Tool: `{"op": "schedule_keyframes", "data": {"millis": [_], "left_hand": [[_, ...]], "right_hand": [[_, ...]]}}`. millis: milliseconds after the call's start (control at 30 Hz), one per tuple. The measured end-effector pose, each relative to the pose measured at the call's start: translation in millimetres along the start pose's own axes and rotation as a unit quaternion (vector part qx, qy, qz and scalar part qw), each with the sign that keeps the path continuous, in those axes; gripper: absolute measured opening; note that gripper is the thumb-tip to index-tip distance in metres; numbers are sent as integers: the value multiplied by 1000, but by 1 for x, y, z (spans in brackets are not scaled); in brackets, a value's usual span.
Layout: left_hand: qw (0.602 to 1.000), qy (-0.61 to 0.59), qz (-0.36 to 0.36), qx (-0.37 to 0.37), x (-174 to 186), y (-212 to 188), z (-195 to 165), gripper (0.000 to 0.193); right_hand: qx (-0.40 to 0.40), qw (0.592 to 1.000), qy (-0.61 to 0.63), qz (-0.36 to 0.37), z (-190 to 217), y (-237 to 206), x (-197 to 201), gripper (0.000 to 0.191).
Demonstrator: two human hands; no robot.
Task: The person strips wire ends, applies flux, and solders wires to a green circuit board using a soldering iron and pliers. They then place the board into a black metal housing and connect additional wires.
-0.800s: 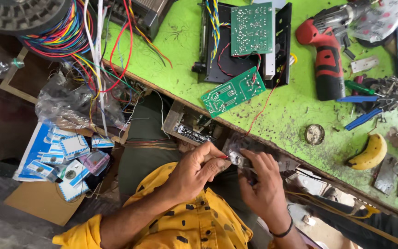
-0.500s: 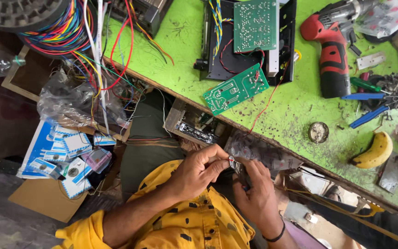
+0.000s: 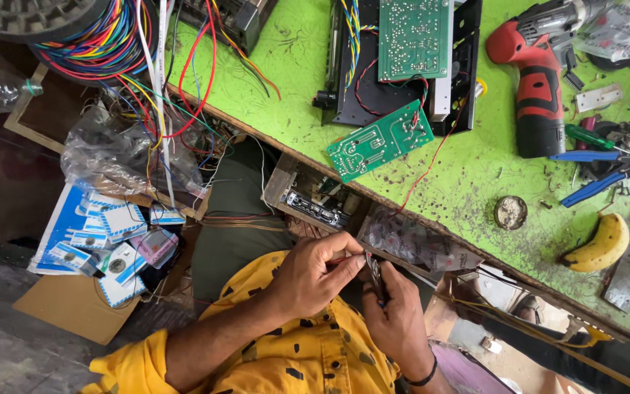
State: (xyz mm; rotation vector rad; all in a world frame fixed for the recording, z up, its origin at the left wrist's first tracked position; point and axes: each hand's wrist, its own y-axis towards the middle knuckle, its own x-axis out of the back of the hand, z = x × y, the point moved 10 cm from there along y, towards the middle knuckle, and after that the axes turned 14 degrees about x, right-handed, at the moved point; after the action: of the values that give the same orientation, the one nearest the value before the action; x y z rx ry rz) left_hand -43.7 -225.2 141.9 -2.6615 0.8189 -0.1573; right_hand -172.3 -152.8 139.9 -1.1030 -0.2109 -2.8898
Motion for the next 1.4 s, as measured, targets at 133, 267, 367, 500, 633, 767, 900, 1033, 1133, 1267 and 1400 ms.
{"op": "schedule_keyframes", "data": {"millis": [133, 267, 367, 500, 633, 767, 900, 1033, 1133, 1267, 1400], "left_hand": [[997, 74, -38, -5, 5, 6, -4, 18], [993, 88, -61, -52, 4, 8, -14, 15], [992, 84, -62, -73, 5, 10, -26, 14], [991, 83, -66, -83, 30, 6, -53, 13], [989, 75, -72, -103, 43, 10, -64, 13], [988, 99, -84, -79, 49, 12, -60, 13], [990, 79, -91, -76, 59, 6, -64, 12], [994, 44, -80, -60, 62, 15, -71, 11], [994, 40, -77, -67, 66, 20, -81, 11], [993, 54, -80, -68, 71, 17, -84, 12], [994, 47, -73, -74, 73, 14, -83, 11]], "right_hand": [[4, 999, 7, -31, -6, 2, -1, 17], [-42, 999, 20, -28, -15, 1, -4, 17], [-27, 999, 21, -28, -4, 13, 2, 16], [-32, 998, 43, -26, 26, 38, 15, 17], [-17, 999, 35, -23, 37, 56, 12, 19], [-40, 998, 27, -26, 35, 58, 8, 19], [-48, 999, 10, -23, 40, 59, 6, 20], [-30, 996, 77, -23, 45, 69, 7, 19], [-69, 992, 102, -4, 39, 73, 9, 14], [-49, 995, 87, -16, 48, 75, 15, 16], [-28, 997, 69, -17, 57, 79, 11, 16]]}}
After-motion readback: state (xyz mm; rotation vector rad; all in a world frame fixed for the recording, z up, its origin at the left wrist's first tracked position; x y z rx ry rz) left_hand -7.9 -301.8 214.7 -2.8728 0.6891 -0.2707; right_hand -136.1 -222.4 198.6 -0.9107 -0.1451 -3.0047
